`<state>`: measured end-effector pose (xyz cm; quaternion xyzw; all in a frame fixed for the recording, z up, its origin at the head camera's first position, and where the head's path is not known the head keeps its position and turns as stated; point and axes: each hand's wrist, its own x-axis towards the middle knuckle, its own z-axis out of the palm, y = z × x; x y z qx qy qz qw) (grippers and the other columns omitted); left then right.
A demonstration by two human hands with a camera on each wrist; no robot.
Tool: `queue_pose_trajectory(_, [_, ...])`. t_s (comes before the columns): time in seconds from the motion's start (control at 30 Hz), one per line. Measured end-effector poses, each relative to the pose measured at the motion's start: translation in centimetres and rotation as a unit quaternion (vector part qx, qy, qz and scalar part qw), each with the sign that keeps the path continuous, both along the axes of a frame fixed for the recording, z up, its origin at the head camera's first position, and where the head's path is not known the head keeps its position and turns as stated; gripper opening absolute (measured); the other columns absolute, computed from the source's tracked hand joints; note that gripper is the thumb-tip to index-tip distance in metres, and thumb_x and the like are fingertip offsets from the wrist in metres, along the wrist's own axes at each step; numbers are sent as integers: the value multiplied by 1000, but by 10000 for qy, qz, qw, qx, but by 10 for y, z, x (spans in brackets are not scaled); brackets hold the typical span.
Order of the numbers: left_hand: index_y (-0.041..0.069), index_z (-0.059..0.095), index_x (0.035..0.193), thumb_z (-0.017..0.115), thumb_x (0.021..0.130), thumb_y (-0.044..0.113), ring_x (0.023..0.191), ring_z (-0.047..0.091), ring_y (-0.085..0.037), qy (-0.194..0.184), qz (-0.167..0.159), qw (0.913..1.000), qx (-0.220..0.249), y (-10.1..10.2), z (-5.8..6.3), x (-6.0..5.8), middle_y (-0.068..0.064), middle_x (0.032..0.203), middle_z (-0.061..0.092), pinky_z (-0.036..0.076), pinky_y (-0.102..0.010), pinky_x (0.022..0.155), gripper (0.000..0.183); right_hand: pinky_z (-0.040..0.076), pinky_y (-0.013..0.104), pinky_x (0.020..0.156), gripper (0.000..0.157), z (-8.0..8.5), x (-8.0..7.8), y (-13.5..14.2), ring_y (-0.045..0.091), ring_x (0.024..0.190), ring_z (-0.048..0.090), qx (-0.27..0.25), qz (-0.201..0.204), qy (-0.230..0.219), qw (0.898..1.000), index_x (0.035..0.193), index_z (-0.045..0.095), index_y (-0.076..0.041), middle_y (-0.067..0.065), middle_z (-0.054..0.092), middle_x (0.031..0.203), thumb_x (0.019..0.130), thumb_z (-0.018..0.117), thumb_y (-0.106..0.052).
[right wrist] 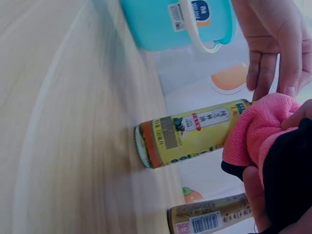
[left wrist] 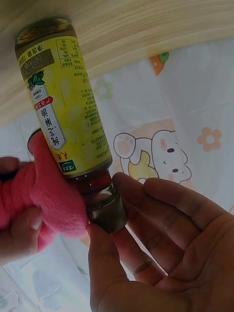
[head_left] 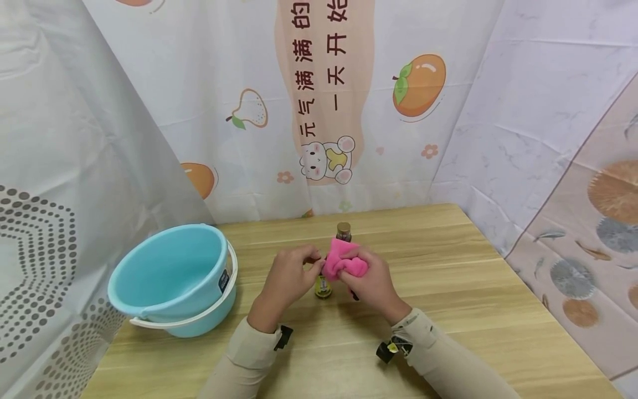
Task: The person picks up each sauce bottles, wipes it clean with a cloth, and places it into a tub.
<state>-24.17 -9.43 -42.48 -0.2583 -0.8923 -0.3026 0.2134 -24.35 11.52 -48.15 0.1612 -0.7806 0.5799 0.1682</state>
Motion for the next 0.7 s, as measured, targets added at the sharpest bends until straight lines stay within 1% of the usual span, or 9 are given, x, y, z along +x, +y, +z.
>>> queue_pose_trajectory(0.13, [15, 75, 87, 80, 91, 15, 86, 76, -14, 11, 19, 10000, 6, 1, 0, 0, 3, 87, 78, 62, -36, 79, 6, 56, 29, 54, 18, -5, -2, 1, 17, 70, 65, 223, 33, -153, 9996, 98, 74, -21, 8, 70, 123, 85, 85, -14])
queue_pose_trajectory(0.2, [15, 75, 87, 80, 91, 16, 84, 75, -13, 38, 40, 10000, 1, 1, 0, 0, 3, 86, 78, 61, -34, 76, 6, 57, 29, 55, 18, -6, -2, 1, 17, 71, 65, 313, 27, -265, 9992, 98, 73, -22, 8, 70, 123, 86, 84, -14])
queue_pose_trajectory(0.27, [14, 76, 88, 80, 91, 17, 81, 74, -11, 79, 76, 9999, -35, 1, 0, 0, 3, 87, 78, 60, -30, 72, 6, 56, 29, 55, 17, -7, -3, 1, 17, 71, 65, 350, 33, -334, 9988, 98, 73, -22, 7, 70, 118, 86, 84, -14])
queue_pose_trajectory(0.3, [14, 76, 88, 80, 91, 18, 76, 72, -11, 98, 96, 9999, -54, 1, 0, 0, 3, 87, 78, 58, -29, 67, 6, 56, 29, 55, 18, -8, -3, 1, 17, 70, 65, 369, 25, -353, 9987, 97, 73, -22, 7, 70, 114, 86, 83, -13])
queue_pose_trajectory(0.33, [14, 76, 89, 80, 91, 19, 75, 71, -11, 136, 127, 9998, -87, 1, 0, 0, 3, 87, 79, 57, -29, 66, 7, 56, 29, 54, 18, -8, -4, 1, 16, 68, 64, 378, 33, -390, 9985, 96, 72, -22, 7, 70, 109, 86, 83, -12])
queue_pose_trajectory(0.5, [15, 76, 87, 85, 88, 26, 80, 72, -17, 282, 282, 9991, -157, 2, -1, 0, 4, 91, 75, 59, -34, 69, 14, 54, 27, 52, 18, -13, -5, 2, 14, 66, 62, 533, 84, -650, 9964, 93, 72, -21, 5, 67, 92, 84, 81, -10])
queue_pose_trajectory(0.53, [16, 76, 87, 86, 87, 27, 85, 73, -17, 291, 312, 9990, -153, 2, -1, 1, 4, 93, 74, 59, -34, 73, 15, 54, 27, 52, 17, -15, -6, 2, 13, 66, 62, 568, 96, -728, 9957, 92, 71, -22, 4, 66, 91, 83, 80, -10])
queue_pose_trajectory(0.6, [17, 75, 84, 87, 86, 28, 86, 72, -18, 255, 347, 9990, -119, 2, -1, 1, 4, 94, 70, 59, -35, 72, 16, 54, 27, 53, 16, -18, -6, 2, 13, 66, 62, 642, 112, -857, 9942, 92, 71, -21, 4, 66, 91, 83, 80, -11])
queue_pose_trajectory(0.7, [17, 75, 85, 87, 86, 28, 87, 70, -17, 198, 398, 9990, -93, 3, -1, 1, 4, 93, 68, 60, -35, 75, 16, 56, 28, 56, 16, -22, -7, 2, 12, 70, 64, 801, 83, -1009, 9916, 93, 72, -21, 3, 67, 93, 84, 81, -13])
